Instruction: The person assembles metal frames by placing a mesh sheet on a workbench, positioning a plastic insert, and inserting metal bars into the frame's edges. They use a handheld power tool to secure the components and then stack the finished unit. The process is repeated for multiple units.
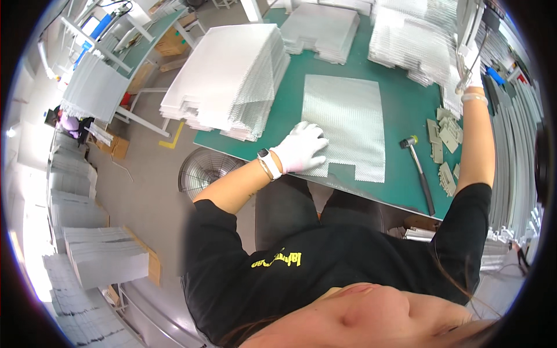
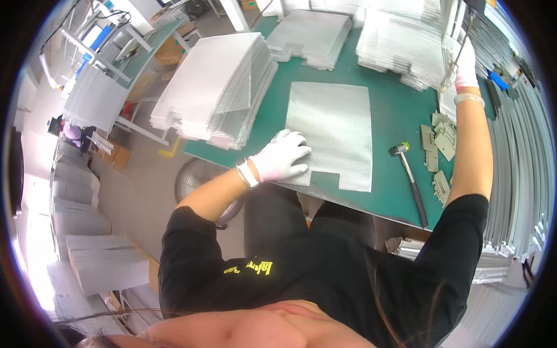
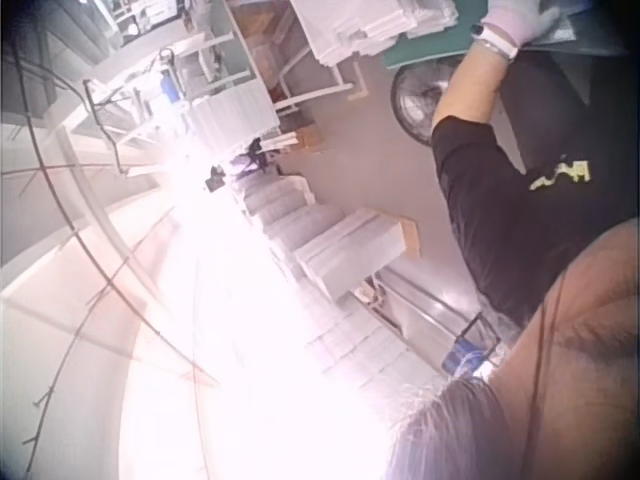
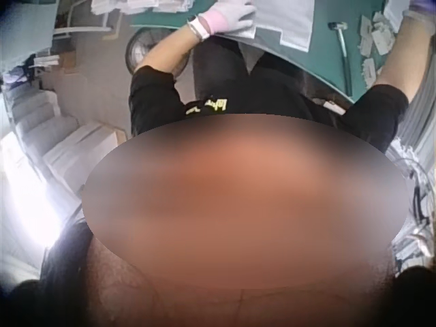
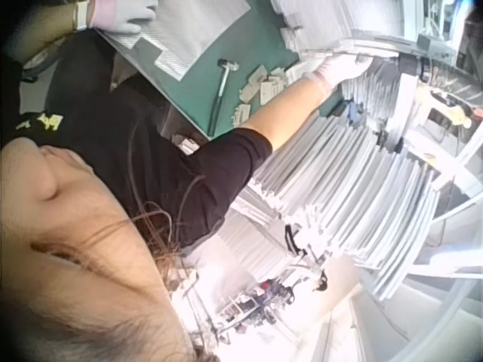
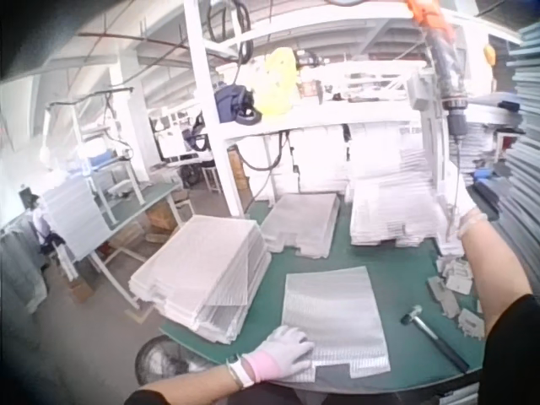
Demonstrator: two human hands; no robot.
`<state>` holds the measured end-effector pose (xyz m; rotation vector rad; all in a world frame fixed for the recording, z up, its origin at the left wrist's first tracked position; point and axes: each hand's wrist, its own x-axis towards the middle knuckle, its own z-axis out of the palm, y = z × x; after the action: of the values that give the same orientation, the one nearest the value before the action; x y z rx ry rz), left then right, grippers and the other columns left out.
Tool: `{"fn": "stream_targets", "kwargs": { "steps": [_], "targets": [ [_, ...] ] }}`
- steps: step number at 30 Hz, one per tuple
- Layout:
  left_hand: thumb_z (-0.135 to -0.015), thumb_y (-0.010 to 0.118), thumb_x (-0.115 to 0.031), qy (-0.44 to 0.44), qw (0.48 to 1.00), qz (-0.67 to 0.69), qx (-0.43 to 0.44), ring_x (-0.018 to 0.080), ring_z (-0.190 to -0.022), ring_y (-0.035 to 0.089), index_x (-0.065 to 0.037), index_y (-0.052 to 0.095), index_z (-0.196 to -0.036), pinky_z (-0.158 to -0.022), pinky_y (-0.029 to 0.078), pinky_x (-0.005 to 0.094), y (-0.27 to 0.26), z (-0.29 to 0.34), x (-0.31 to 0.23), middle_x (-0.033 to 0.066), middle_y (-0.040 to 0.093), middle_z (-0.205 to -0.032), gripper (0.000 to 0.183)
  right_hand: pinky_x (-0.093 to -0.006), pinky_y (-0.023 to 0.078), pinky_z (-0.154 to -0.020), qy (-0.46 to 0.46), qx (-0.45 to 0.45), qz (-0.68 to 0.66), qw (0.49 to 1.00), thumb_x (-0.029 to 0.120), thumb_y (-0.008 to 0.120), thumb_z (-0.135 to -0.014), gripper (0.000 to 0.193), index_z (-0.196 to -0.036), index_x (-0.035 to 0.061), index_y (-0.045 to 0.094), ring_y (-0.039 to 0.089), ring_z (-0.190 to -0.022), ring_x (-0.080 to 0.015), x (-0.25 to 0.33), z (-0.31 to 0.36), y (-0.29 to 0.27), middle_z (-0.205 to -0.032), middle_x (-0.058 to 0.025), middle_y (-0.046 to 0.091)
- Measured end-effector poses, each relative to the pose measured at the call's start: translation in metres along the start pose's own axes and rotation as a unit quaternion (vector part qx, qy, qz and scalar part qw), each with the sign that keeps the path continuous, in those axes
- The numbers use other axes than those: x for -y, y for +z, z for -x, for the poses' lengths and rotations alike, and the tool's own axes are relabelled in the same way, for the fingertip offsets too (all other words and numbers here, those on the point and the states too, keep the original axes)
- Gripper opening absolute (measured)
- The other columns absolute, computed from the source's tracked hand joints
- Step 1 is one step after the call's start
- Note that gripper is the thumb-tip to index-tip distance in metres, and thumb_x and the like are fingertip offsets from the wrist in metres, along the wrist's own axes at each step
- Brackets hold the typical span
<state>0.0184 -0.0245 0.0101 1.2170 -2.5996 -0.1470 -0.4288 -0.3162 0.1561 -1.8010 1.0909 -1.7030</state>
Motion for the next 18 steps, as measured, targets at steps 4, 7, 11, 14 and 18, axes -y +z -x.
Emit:
{"fn": "stream_targets", "kwargs": {
  "steps": [4,7,11,14,18],
  "targets": [
    [-0.08,0.068,-0.031,0.0,1.0,0.0,-0.027,0.0362,-0.118,0.05,-0.006,0.067,-0.1,-0.106,0.037,0.0505,0.009,0.0,0.005,0.016,0.057,-0.112,0.032,-0.033,0.03,-0.113,0.05,-0.051,-0.063,0.995,0.024,0.058,-0.096,0.059,-0.146,-0.0034,0.043,0.043,-0.135,-0.022,0.047,0.014,0.009,-0.147,-0.0154,0.048],
    [-0.079,0.069,-0.031,-0.004,0.997,-0.023,-0.075,0.0364,-0.119,0.05,-0.006,0.068,-0.1,-0.106,0.037,0.0509,0.02,0.002,0.005,0.0158,0.057,-0.114,0.033,-0.0378,0.031,-0.114,0.048,-0.039,-0.014,0.998,0.026,0.053,-0.1,0.053,-0.146,0.0021,0.045,0.037,-0.14,-0.024,0.066,0.042,0.004,-0.153,-0.0129,0.039],
    [-0.083,0.07,-0.036,-0.084,0.993,0.042,-0.068,0.0306,-0.119,0.053,-0.002,0.063,-0.119,-0.11,0.037,0.0442,-0.015,-0.001,-0.019,0.015,0.057,-0.121,0.05,-0.0369,0.032,-0.115,-0.096,0.06,0.025,0.993,0.017,0.048,-0.102,0.045,-0.143,-0.0022,0.045,0.039,-0.139,-0.0246,0.016,0.091,-0.02,-0.153,-0.0165,0.039],
    [-0.088,0.07,-0.042,-0.145,0.711,0.61,-0.319,0.0255,-0.122,0.054,0.0,0.045,-0.142,-0.11,0.038,0.0394,-0.012,0.007,-0.035,0.0151,0.057,-0.128,0.073,-0.0349,0.037,-0.111,0.012,0.075,-0.181,0.981,0.007,0.049,-0.103,0.048,-0.148,-0.0035,0.036,0.048,-0.131,-0.0248,0.033,0.173,0.017,-0.147,-0.0179,0.046],
    [-0.085,0.07,-0.029,-0.249,0.779,0.499,-0.287,0.0279,-0.122,0.056,0.0,0.035,-0.147,-0.105,0.044,0.038,-0.051,0.03,-0.073,0.0218,0.054,-0.134,0.077,-0.0321,0.046,-0.102,0.107,0.158,-0.037,0.981,-0.002,0.044,-0.1,0.042,-0.142,-0.0048,0.045,0.056,-0.113,-0.0177,0.062,0.273,0.028,-0.138,-0.0157,0.055]
  ]
}}
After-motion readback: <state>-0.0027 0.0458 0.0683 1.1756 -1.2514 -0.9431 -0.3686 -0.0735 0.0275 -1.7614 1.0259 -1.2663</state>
